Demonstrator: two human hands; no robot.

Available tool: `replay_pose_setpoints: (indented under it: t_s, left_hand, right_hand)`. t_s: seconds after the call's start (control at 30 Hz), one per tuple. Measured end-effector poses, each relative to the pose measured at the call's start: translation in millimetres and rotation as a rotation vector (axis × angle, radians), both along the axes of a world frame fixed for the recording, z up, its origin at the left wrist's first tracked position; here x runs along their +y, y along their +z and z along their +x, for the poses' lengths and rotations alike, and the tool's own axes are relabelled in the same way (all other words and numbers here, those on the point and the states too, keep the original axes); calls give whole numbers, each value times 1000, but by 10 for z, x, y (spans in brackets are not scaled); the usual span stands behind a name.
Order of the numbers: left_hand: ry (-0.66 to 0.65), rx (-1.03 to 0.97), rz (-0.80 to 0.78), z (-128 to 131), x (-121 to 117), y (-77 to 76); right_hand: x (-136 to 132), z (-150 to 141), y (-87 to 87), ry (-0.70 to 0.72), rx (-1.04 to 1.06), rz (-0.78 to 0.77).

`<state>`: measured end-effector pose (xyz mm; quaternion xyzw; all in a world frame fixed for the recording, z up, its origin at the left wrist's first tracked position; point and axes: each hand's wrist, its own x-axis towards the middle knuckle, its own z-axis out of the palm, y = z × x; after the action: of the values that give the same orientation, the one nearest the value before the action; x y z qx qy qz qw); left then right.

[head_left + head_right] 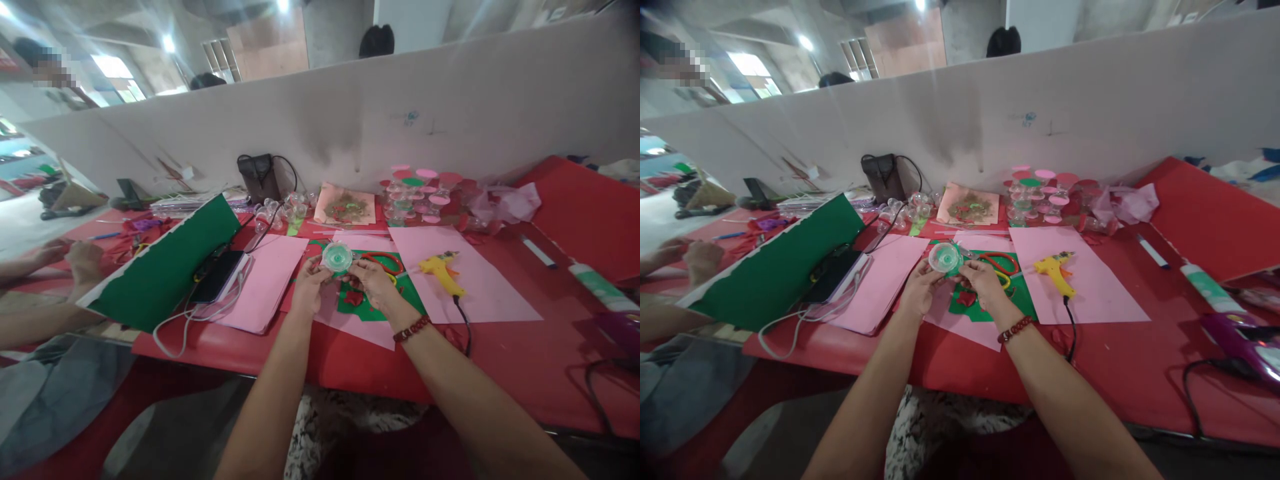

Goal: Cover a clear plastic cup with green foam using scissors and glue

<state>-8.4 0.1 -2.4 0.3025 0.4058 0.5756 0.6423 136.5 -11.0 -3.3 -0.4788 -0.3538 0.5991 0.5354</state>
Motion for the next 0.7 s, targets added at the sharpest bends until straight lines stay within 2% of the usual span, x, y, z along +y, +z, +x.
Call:
replay_pose_setpoints:
  t_s: [0.23,0.33,0.47,0.7]
  left_hand:
    - [-1,30,49,54,6,-54]
    - [16,-25,38,27,12,-38]
    - [38,-8,33,-2,-1,15]
    - [-91,27,3,76,-56,29]
  right_hand:
    - [-3,19,27,-27,-116,64]
    - [20,57,32,-12,-220,97]
    - [51,79,2,6,-249,91]
    - [67,65,-50,-88,-221,110]
